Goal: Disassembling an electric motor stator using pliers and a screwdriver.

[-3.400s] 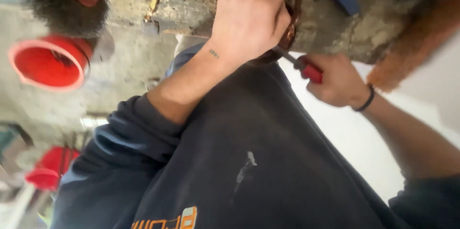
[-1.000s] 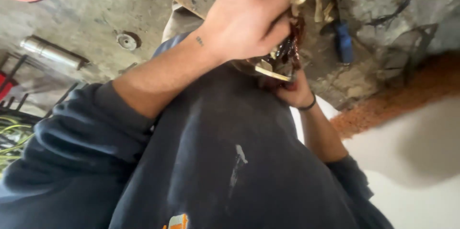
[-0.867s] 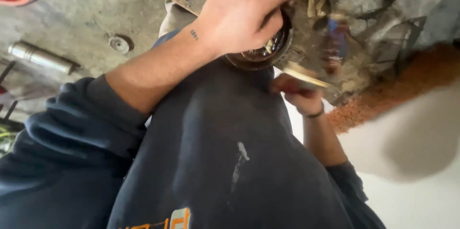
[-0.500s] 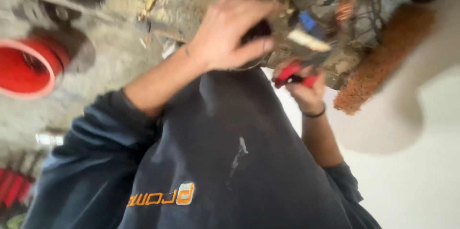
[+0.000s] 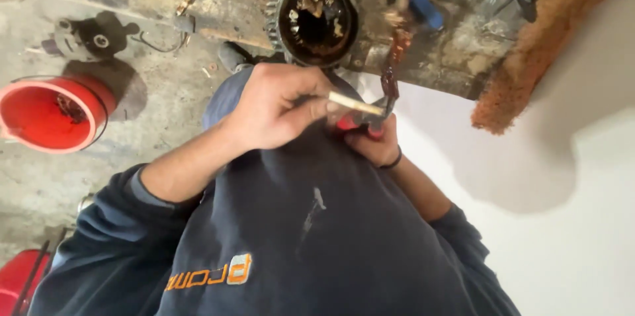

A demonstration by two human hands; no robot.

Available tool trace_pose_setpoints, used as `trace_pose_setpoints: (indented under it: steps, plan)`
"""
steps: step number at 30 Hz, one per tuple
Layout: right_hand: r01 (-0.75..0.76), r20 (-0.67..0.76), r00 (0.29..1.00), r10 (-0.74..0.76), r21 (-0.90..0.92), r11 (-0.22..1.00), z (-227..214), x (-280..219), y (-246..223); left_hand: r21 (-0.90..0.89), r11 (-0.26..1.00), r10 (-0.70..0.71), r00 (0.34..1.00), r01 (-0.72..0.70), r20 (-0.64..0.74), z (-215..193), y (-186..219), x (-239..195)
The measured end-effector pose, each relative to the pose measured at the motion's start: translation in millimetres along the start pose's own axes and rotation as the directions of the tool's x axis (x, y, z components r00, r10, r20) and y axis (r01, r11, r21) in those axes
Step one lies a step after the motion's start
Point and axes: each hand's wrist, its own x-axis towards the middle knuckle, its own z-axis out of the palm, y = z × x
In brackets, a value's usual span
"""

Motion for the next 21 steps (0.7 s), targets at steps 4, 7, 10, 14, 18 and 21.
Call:
trace_pose_setpoints:
  steps: [4, 7, 10, 14, 18, 21]
  plan:
    - [-0.016, 0.116, 0.993, -0.011, 0.231, 0.973, 2.0, 11.7, 0.9, -0.021, 0.993, -0.116, 0.993, 0.116, -0.01, -3.4, 14.8, -17.9]
    - [-0.197, 0.212, 0.961, 0.177, 0.076, 0.978, -3.7, 34.2, -22.2, -0.095, 0.978, -0.196, 0.973, 0.185, -0.121, -0.1, -11.4, -37.0]
    - [-0.147, 0.309, 0.939, 0.149, -0.029, 0.989, -11.3, 50.7, -33.1, -0.098, 0.975, 0.176, 0.961, -0.201, -0.214, -1.0, 3.6, -25.8]
    - [-0.166, 0.411, 0.89, 0.197, -0.111, 0.98, -29.4, 60.5, -33.6, 0.064, 0.996, -0.046, 0.983, 0.058, -0.178, 1.5, 17.6, -12.5]
    - [-0.46, 0.526, 0.771, 0.359, 0.072, 0.885, -59.1, 73.2, -49.4, 0.584, 0.811, 0.161, 0.975, -0.041, -0.155, -2.5, 18.7, 12.1]
    - [-0.508, 0.519, 0.762, 0.387, 0.108, 0.855, -84.8, 73.8, -48.4, 0.638, 0.767, 0.188, 0.974, -0.064, -0.128, 2.4, 13.7, 43.0]
